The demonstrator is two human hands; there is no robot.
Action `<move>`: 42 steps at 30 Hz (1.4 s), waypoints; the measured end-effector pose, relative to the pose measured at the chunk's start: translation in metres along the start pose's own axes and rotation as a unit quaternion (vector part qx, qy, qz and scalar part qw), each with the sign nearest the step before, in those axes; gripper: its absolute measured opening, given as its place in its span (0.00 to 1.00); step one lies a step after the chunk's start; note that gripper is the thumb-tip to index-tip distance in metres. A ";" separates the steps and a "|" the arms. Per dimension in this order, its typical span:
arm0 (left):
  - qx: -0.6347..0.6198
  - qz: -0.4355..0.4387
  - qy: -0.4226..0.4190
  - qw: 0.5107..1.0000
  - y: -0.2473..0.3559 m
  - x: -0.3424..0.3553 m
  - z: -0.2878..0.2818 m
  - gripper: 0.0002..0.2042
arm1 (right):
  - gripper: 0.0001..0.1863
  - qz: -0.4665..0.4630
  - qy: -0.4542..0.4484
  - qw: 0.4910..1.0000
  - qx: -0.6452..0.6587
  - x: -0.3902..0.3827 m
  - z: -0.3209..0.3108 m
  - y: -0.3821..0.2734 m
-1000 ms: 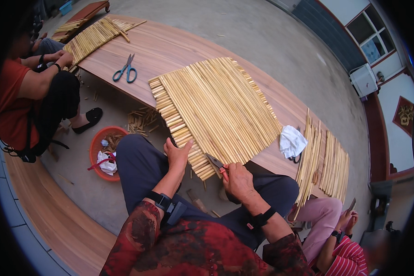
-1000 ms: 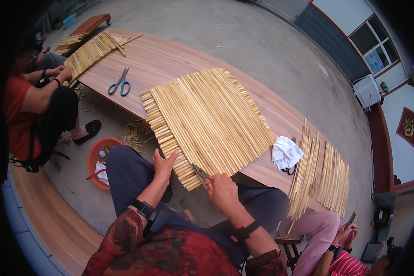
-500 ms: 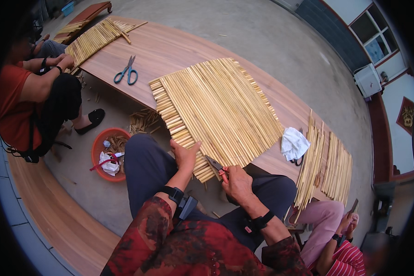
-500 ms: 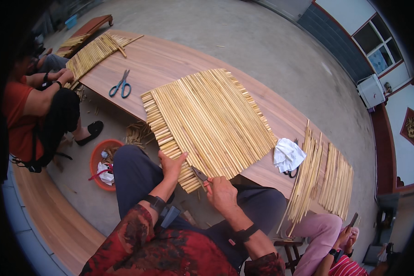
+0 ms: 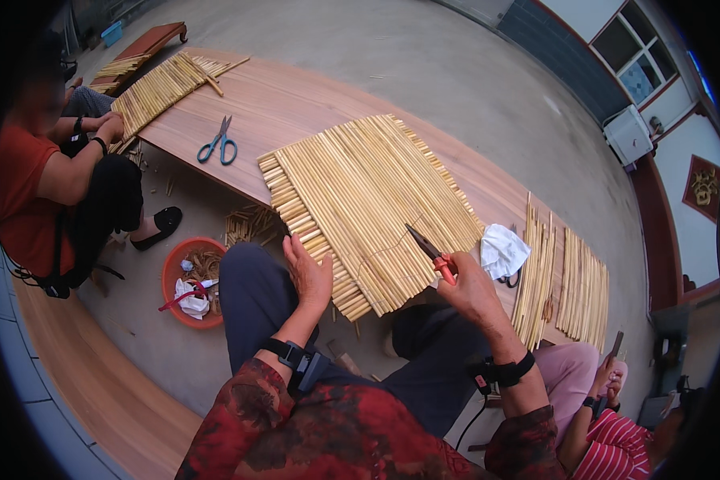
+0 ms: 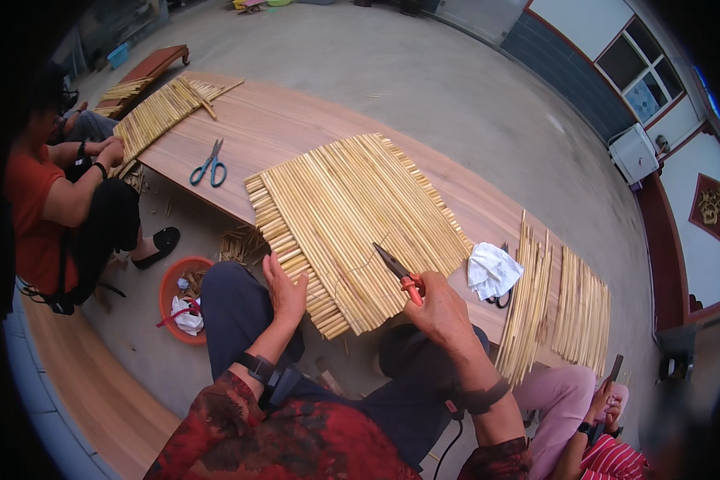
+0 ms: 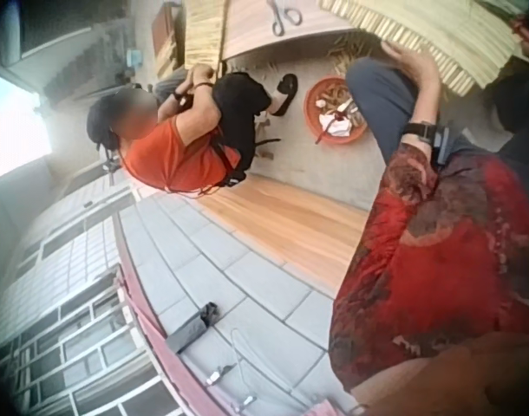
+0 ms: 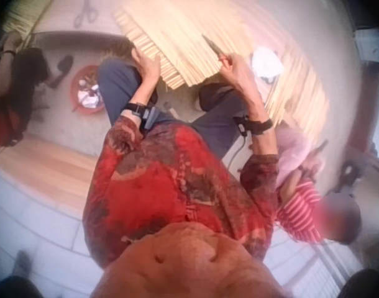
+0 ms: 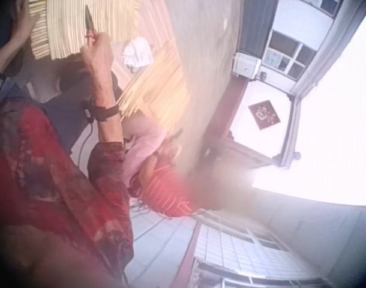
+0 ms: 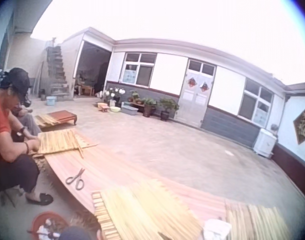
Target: The person constructs a mat by threading a string through several bamboo stalks, using a pair of shears to trim the string and their hands to weave and pull the cord tight.
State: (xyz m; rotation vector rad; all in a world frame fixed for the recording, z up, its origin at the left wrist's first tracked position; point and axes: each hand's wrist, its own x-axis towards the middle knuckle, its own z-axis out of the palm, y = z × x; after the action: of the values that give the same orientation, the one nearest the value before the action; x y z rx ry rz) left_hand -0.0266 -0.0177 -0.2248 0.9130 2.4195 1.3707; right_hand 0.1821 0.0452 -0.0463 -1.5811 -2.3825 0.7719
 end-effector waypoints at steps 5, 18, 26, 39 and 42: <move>-0.102 0.142 -0.118 0.977 0.009 0.003 -0.013 0.12 | 0.19 0.034 -0.037 0.998 -0.039 0.023 -0.040 0.033; -0.266 -0.355 -0.220 0.869 -0.051 0.008 -0.022 0.23 | 0.21 0.075 0.115 0.982 -0.126 -0.005 0.012 0.262; -0.180 -0.210 -0.134 0.952 -0.046 0.000 -0.018 0.23 | 0.22 0.059 0.132 0.973 -0.183 0.002 0.016 0.295; -0.185 -0.105 -0.063 0.975 -0.061 0.000 -0.017 0.12 | 0.12 -0.117 -0.141 0.976 -0.117 0.090 -0.035 0.044; -0.292 -0.291 -0.077 0.908 -0.043 0.001 -0.024 0.18 | 0.11 -0.218 -0.189 0.927 -0.239 0.117 0.013 0.020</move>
State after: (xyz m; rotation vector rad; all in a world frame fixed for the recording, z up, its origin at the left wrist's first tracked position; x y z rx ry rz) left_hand -0.0563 -0.0498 -0.2472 0.1192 1.7616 1.5483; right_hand 0.1442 0.1518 -0.0831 -1.0055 -3.2379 0.4481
